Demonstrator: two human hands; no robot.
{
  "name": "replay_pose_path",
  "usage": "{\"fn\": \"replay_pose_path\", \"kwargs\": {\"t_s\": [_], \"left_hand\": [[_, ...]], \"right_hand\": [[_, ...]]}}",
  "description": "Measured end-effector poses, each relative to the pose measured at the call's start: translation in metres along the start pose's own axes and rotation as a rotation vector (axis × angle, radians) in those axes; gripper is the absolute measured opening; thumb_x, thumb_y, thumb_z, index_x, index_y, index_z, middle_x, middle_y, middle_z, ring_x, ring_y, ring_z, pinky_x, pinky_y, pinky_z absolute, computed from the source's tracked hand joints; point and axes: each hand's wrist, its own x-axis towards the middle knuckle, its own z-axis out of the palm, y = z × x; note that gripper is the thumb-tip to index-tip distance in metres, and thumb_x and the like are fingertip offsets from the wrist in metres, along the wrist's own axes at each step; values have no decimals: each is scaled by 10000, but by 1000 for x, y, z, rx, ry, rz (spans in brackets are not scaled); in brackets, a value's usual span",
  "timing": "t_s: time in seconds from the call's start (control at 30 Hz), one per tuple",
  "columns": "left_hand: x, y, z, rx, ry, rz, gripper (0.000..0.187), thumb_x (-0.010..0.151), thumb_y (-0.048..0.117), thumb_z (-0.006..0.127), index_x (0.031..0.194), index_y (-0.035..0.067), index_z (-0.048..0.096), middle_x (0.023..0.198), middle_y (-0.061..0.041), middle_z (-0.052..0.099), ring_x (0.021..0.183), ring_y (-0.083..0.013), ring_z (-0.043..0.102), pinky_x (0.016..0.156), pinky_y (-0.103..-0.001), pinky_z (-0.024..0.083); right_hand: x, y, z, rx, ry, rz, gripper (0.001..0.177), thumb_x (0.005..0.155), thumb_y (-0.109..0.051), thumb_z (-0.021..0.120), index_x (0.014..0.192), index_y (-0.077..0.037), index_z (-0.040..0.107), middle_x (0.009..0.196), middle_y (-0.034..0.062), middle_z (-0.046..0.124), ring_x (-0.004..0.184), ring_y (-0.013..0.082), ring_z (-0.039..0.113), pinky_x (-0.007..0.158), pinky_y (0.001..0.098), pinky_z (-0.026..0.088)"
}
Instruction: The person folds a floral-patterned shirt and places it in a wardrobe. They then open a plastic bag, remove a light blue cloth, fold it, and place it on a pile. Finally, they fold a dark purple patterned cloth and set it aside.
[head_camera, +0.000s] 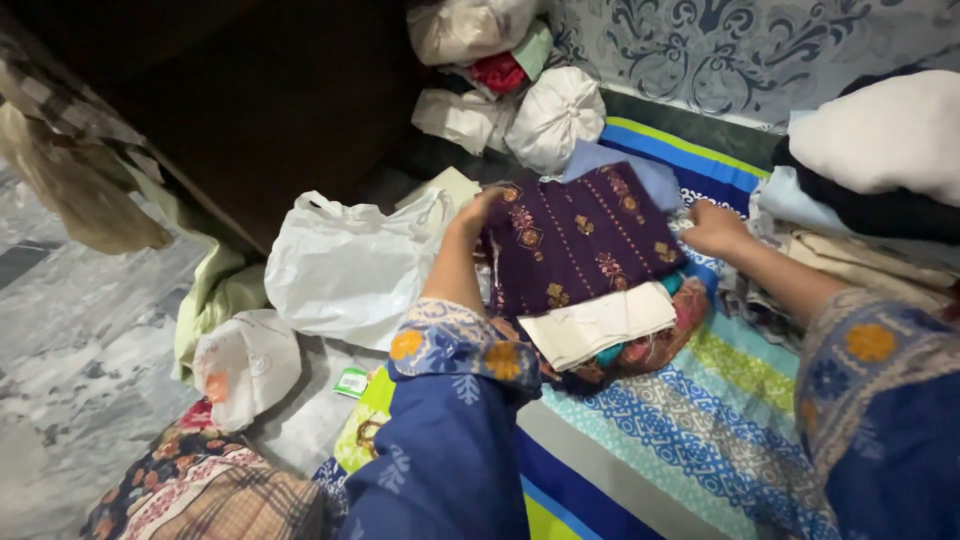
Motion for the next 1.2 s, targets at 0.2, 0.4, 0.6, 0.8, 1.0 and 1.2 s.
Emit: {"fn": "replay_pose_path", "kwargs": {"t_s": [0.2,0.4,0.6,0.8,1.0,1.2], "left_hand": [[77,-65,-7,345,223,106,954,389,202,1041,1184,-68,589,1098,-199,772,1002,-364,758,877,-488,645],[59,-70,-37,246,12,-310,787,616,207,964,1290,27,599,1171,-136,732,1083,-297,692,929,-497,568],[13,-50,-38,75,-101,-406,696,706,237,929,1286,8,620,1183,-133,738,1093,-306,710,940,-494,580],[93,-80,-82,-123,-248,-459,423,787,182,868,1131,12,692,1068,-87,807,934,-201,775,875,-354,632],[71,-68,-102,194,7,-496,282,803,251,899,837,68,688,797,-42,730,634,-121,668,585,-233,576],[-14,-8,-73,127,174,-245,219,739,42,899,828,-47,720,832,-168,757,703,-265,756,623,-344,660]], "right_hand": [[-59,-91,20,-150,137,-645,471,951,-256,598,1375,-53,585,1431,209,575,1332,383,535,1133,460,421],[-43,-97,51,-494,-162,-481,649,1025,-544,308,1612,-299,182,1701,17,129,1553,290,181,1227,587,201],[-35,-82,71,-460,-225,-79,763,997,-647,215,1642,-315,-23,1724,-116,-50,1581,243,36,1226,625,150],[-36,-78,77,-452,-128,-86,754,1004,-627,216,1649,-285,28,1730,-103,-6,1582,240,67,1232,608,153],[-20,-53,94,-347,-133,-105,740,1025,-593,234,1644,-221,72,1730,-32,0,1584,269,51,1237,587,149],[-9,-59,59,30,87,18,1034,804,-532,808,1572,-52,309,1562,237,394,1407,386,448,1172,452,383]]}}
